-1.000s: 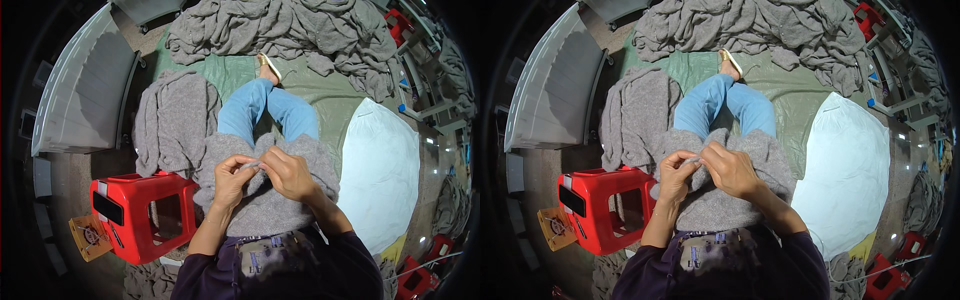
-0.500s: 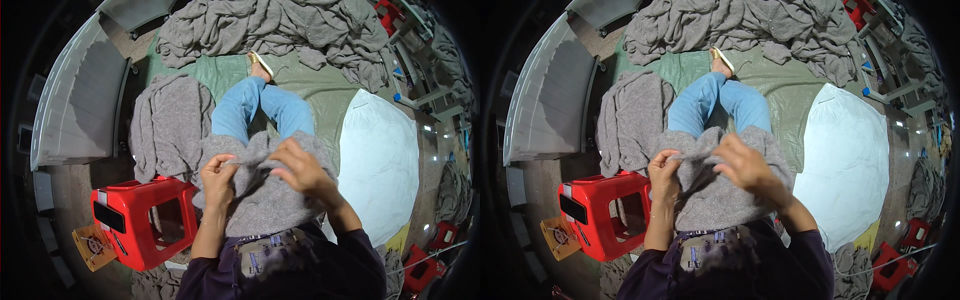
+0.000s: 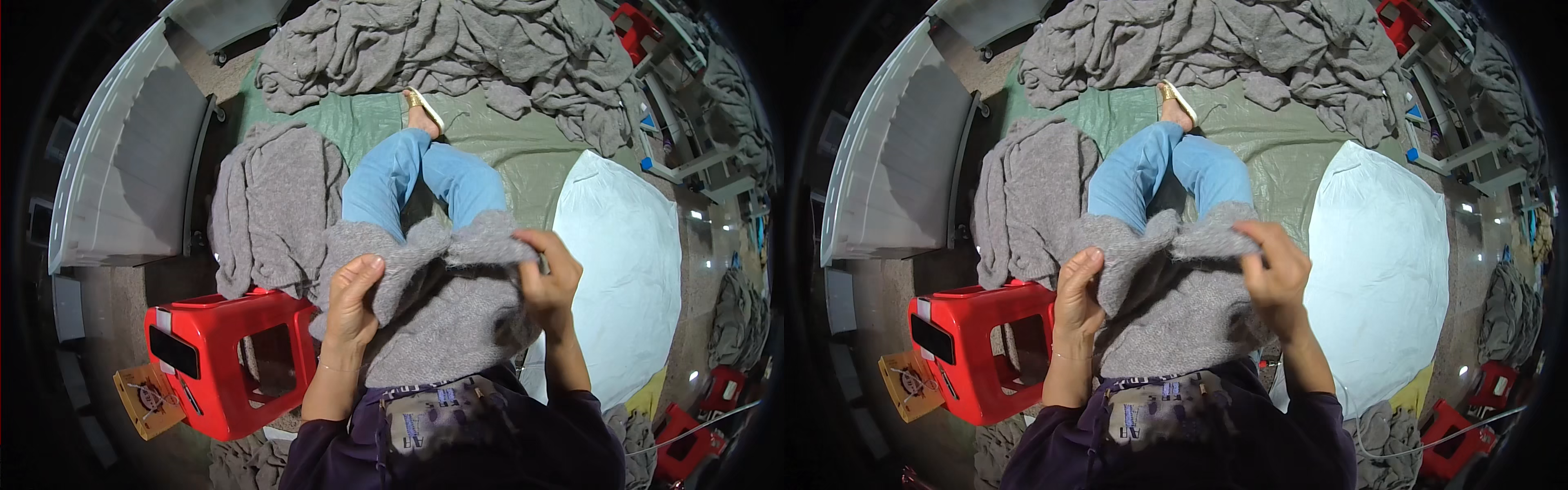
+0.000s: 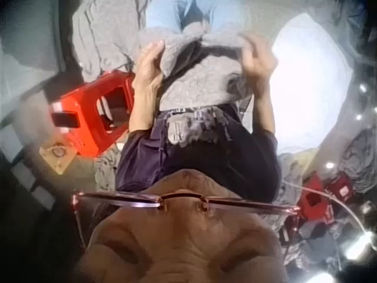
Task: Inspecting a grey fluffy garment for defects and removing loose threads.
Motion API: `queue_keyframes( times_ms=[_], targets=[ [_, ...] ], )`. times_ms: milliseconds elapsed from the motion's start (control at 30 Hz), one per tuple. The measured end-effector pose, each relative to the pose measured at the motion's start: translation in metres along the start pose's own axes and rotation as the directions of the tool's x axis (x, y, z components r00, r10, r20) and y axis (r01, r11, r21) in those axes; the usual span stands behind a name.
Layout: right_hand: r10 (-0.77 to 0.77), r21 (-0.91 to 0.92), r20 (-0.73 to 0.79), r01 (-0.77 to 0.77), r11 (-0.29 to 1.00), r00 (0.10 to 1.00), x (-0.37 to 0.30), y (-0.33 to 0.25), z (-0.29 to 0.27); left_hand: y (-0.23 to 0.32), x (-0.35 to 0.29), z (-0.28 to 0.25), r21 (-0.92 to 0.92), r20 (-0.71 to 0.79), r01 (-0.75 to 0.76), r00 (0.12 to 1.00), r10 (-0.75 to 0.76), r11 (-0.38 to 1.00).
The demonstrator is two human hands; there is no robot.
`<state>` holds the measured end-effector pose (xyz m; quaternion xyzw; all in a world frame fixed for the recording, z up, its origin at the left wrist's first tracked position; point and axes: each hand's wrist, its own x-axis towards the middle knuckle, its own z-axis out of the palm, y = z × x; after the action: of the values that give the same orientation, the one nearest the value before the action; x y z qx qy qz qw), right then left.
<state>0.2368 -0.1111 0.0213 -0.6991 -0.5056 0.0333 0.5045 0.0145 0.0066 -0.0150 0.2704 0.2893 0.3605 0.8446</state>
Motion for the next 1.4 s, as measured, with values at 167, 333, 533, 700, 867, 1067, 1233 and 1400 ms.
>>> queue_keyframes(
  times_ms=[167, 333, 533, 700, 867, 1067, 1233, 1400],
  targets=[
    [-0.486, 0.291, 0.126, 0.436, 0.852, 0.865, -0.007, -0.025, 0.042, -0.007, -0.004, 0.021, 0.215, -0.036, -0.072, 0.996, 0.082, 0.974],
    [-0.528, 0.201, 0.181, 0.494, 0.846, 0.83, -0.009, -0.029, 0.061, -0.011, -0.01, 0.024, 0.222, -0.017, -0.115, 0.992, 0.122, 0.968],
    [-0.542, 0.093, 0.165, 0.534, 0.84, 0.824, -0.01, -0.025, 0.068, -0.015, -0.008, 0.02, 0.19, -0.054, -0.105, 0.992, 0.117, 0.976],
    [-0.25, 0.399, 0.392, 0.081, 0.913, 0.885, 0.0, -0.019, 0.067, -0.015, -0.003, 0.003, 0.627, 0.13, -0.408, 0.895, 0.428, 0.664],
    [-0.292, 0.394, 0.518, 0.079, 0.916, 0.804, 0.013, -0.011, 0.071, -0.009, -0.004, -0.002, 0.705, 0.192, -0.421, 0.888, 0.418, 0.571],
    [-0.25, 0.323, 0.437, 0.109, 0.94, 0.864, -0.011, -0.03, 0.077, -0.022, -0.011, 0.006, 0.722, 0.208, -0.546, 0.757, 0.619, 0.425],
    [-0.368, 0.194, 0.099, 0.345, 0.918, 0.924, -0.025, -0.024, 0.097, -0.033, -0.012, 0.009, 0.679, 0.167, -0.584, 0.713, 0.681, 0.445],
    [-0.455, -0.049, 0.027, 0.456, 0.889, 0.89, -0.012, -0.012, 0.091, -0.017, -0.006, 0.008, 0.74, 0.202, -0.308, 0.95, 0.239, 0.598]
  ],
)
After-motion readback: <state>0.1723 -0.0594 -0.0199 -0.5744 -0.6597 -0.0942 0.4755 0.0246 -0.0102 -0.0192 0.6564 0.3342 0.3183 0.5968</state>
